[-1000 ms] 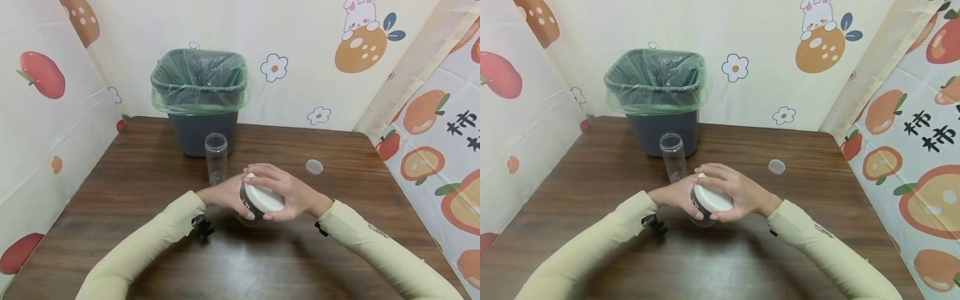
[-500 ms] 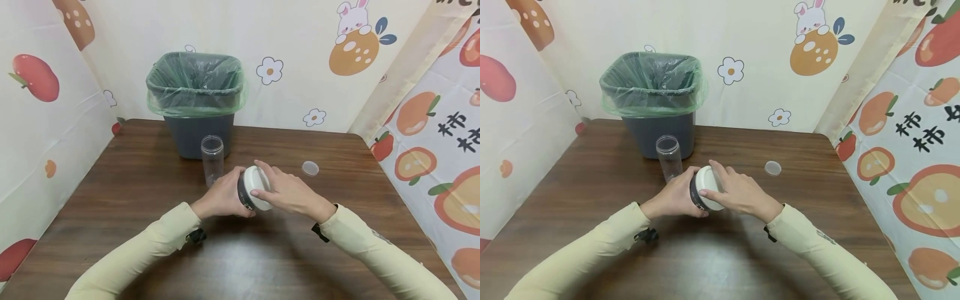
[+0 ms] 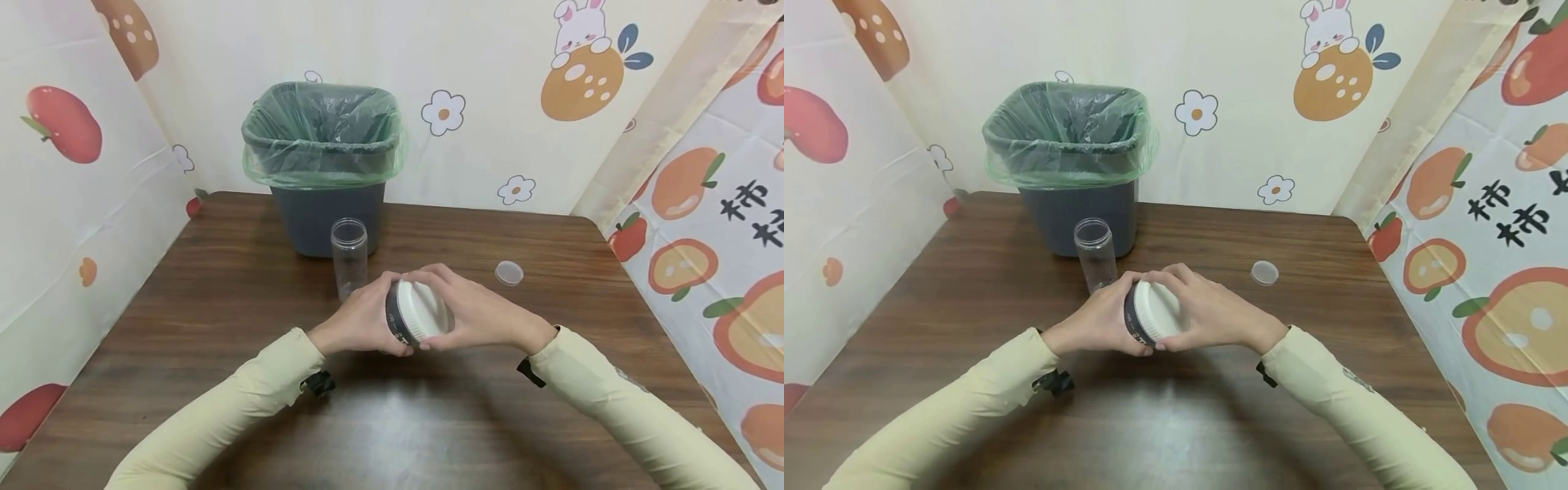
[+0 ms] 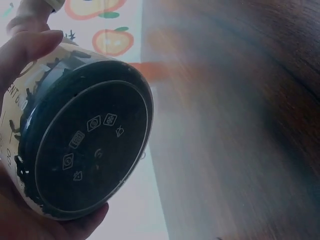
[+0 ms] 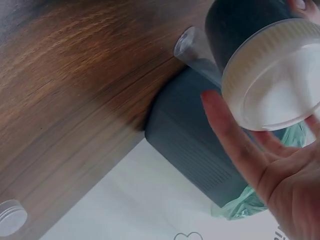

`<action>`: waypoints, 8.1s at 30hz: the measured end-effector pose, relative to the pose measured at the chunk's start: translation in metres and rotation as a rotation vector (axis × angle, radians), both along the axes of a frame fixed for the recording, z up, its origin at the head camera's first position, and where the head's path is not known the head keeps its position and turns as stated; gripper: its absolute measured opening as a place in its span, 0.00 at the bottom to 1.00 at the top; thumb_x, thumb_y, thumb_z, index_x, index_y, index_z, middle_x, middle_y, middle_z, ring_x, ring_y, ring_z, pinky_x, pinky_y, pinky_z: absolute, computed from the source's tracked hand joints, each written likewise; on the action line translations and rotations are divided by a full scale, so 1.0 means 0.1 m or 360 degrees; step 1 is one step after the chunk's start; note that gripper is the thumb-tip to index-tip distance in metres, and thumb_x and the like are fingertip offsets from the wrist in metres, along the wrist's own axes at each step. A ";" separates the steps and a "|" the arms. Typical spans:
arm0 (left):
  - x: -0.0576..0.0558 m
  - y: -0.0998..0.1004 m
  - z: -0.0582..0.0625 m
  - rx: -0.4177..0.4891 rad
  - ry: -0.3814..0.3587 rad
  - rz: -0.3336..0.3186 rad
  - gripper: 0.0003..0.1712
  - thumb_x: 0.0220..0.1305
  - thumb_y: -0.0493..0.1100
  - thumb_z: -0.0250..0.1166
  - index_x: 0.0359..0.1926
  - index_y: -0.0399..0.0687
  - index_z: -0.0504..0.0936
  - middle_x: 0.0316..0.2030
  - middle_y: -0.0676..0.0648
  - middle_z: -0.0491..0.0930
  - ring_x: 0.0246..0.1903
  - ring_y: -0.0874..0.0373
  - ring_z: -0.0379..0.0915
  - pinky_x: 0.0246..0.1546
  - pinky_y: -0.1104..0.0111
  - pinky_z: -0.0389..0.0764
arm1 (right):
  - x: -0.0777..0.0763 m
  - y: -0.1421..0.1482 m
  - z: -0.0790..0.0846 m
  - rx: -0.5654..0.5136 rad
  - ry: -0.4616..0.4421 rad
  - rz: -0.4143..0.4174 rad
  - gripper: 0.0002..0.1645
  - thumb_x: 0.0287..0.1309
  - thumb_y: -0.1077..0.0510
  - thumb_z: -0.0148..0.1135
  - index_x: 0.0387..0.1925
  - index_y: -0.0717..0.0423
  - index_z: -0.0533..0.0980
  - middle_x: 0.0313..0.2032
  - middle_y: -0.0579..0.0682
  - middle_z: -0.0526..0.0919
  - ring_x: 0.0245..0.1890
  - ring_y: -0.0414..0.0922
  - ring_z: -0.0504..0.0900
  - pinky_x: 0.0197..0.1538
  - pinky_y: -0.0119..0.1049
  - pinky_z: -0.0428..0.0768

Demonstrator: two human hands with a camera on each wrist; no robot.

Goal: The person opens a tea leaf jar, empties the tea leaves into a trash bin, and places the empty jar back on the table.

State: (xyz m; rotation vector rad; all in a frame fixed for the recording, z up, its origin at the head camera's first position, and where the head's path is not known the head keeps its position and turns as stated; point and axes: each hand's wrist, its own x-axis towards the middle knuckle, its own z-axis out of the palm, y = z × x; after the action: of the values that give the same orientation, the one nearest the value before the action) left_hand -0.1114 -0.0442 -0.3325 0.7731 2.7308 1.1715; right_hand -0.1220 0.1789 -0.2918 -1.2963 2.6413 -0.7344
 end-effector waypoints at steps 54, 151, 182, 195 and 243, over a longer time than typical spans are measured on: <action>0.04 -0.08 -0.12 -0.0052 -0.0025 0.0016 0.59 0.21 0.55 0.83 0.59 0.45 0.65 0.44 0.50 0.74 0.39 0.59 0.72 0.41 0.66 0.75 | -0.04 0.00 -0.22 -0.0088 0.0325 0.0416 0.51 0.29 0.58 0.81 0.57 0.48 0.61 0.66 0.57 0.55 0.58 0.51 0.68 0.48 0.40 0.78; 0.08 -0.17 -0.30 0.0343 -0.0046 0.0096 0.57 0.23 0.50 0.83 0.59 0.47 0.65 0.54 0.53 0.73 0.49 0.59 0.71 0.51 0.61 0.72 | -1.39 0.75 -1.07 0.0394 -0.0077 -0.0713 0.43 0.50 0.42 0.68 0.65 0.55 0.68 0.65 0.69 0.61 0.60 0.71 0.59 0.57 0.64 0.62; 0.13 -0.20 -0.19 0.0473 -0.0057 0.0104 0.57 0.24 0.48 0.84 0.60 0.46 0.65 0.54 0.49 0.73 0.53 0.58 0.69 0.55 0.58 0.69 | -1.39 0.64 -1.01 0.0440 -0.0161 -0.0694 0.44 0.48 0.44 0.70 0.64 0.57 0.67 0.66 0.73 0.56 0.64 0.71 0.57 0.62 0.64 0.57; 0.08 -0.42 0.19 0.0632 0.0102 0.0020 0.55 0.24 0.44 0.84 0.58 0.42 0.65 0.54 0.48 0.74 0.55 0.57 0.69 0.58 0.60 0.67 | -1.44 0.45 -0.69 -0.0047 -0.0160 -0.0679 0.40 0.64 0.44 0.56 0.68 0.62 0.59 0.69 0.64 0.56 0.70 0.62 0.46 0.68 0.56 0.44; -1.18 -0.85 2.29 0.0084 0.0226 0.0612 0.52 0.35 0.54 0.80 0.57 0.50 0.57 0.53 0.50 0.65 0.55 0.57 0.63 0.54 0.67 0.68 | -1.79 -0.91 1.12 -0.0920 -0.0714 -0.1119 0.37 0.70 0.44 0.43 0.74 0.47 0.47 0.70 0.45 0.58 0.71 0.39 0.49 0.68 0.34 0.54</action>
State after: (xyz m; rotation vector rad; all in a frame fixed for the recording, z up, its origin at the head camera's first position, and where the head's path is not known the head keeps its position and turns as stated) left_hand -0.2297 -0.1293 -0.1031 0.3525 3.0736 1.3019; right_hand -0.3006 0.0879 -0.1796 -0.1334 2.5361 -1.7281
